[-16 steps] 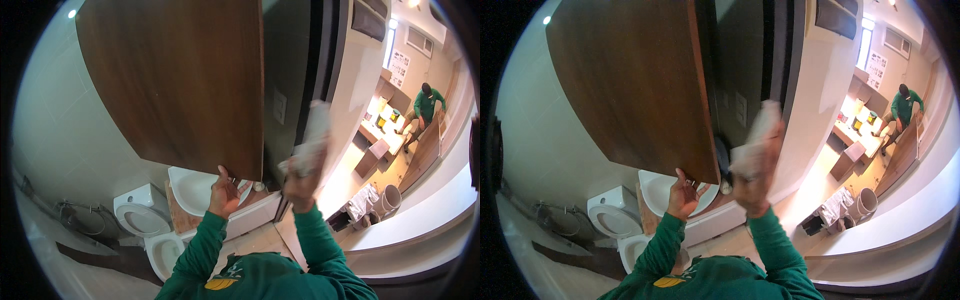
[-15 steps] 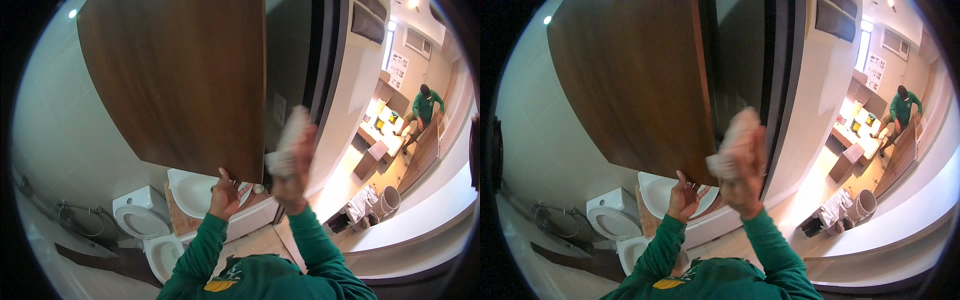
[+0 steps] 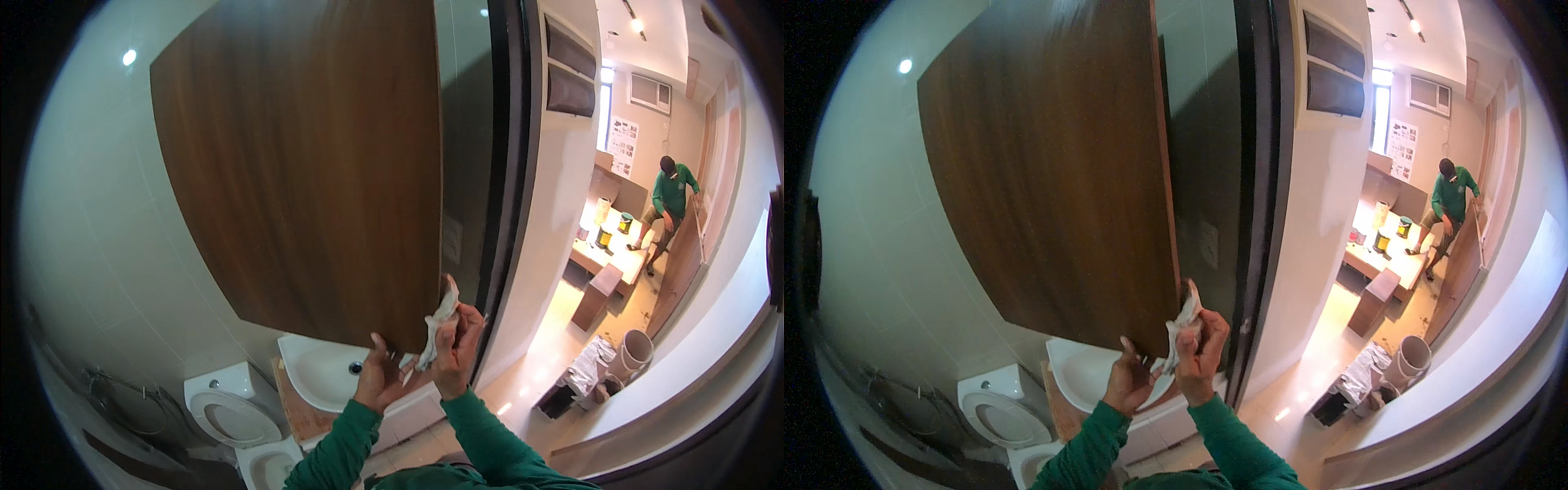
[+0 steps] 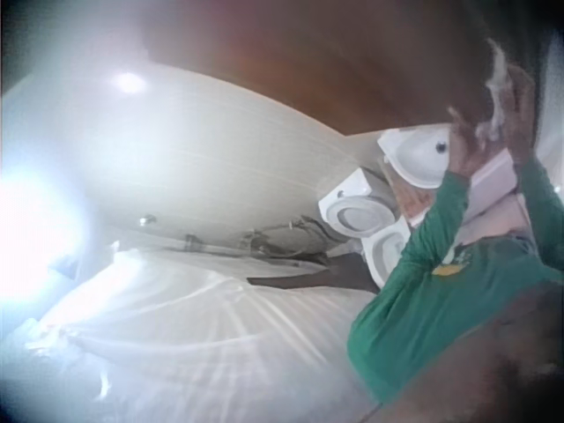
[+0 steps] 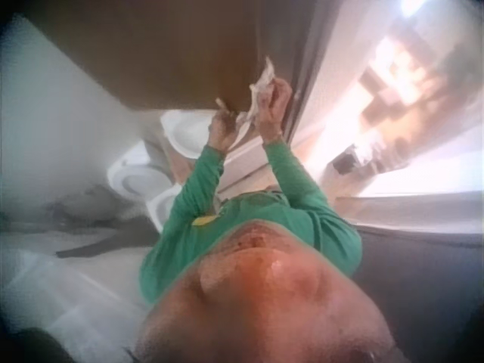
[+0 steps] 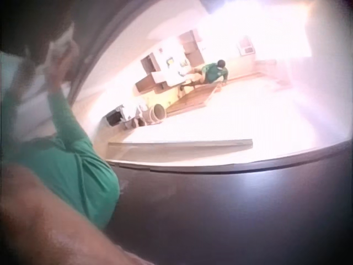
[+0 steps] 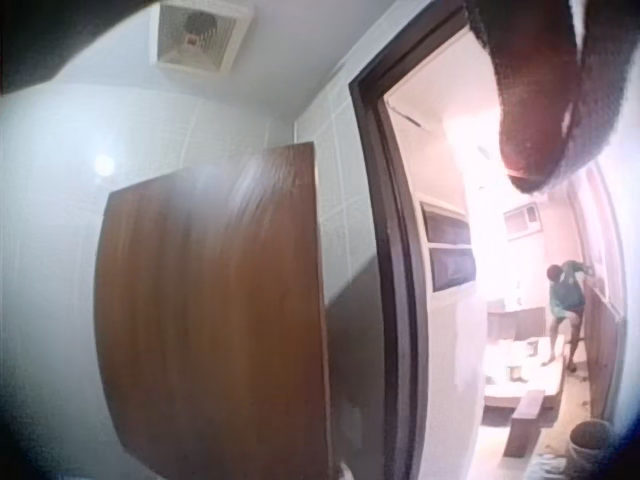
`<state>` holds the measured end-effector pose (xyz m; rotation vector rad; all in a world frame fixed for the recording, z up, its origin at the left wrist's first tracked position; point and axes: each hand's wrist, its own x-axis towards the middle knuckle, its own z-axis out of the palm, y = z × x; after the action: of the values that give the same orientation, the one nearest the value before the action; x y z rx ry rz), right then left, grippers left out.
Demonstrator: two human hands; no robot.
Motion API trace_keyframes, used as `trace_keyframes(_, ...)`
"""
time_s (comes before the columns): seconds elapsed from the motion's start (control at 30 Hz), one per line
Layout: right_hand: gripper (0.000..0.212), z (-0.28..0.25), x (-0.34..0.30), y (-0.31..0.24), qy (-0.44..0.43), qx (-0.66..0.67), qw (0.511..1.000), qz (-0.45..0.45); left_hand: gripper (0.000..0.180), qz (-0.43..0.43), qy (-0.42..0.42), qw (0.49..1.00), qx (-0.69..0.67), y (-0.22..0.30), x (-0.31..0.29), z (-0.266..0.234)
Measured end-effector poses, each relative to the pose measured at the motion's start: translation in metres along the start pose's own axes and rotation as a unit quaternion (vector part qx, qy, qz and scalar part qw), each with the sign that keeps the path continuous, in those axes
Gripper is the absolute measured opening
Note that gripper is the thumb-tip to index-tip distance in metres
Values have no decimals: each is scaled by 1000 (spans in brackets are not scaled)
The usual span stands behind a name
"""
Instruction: The person wipes the inside and outside of a wooden bathroom cabinet door with a cloth, then sands the edges and surfaces with a sanding block. The person repeatedly wipes and sands the same door throughout the clip.
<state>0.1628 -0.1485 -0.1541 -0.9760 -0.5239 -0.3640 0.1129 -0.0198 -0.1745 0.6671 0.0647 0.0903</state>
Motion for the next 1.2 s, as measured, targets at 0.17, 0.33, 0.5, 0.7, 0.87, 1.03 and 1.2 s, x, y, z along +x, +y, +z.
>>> trace_keyframes(0.17,66,7,9,-19,-36,-113,992,-32,62,6,0,1000,9,-3,0,-5)
trace_keyframes(0.33,47,-3,32,-31,-88,-190,977,-44,62,44,17,998,32,-11,5,4)
trace_keyframes(0.5,32,27,103,-91,-138,-240,947,-161,64,97,22,994,40,-22,4,7)
trace_keyframes(0.7,28,137,247,-224,-171,-205,901,-342,64,138,72,987,42,-25,0,6)
trace_keyframes(0.87,36,170,341,-284,-163,-232,875,-392,64,114,82,990,19,-35,14,14)
trace_keyframes(1.03,44,185,360,-256,-118,-246,855,-441,56,135,150,979,-11,-30,12,9)
trace_keyframes(1.2,36,95,227,-172,-222,-176,921,-267,53,170,107,979,-35,-24,13,-1)
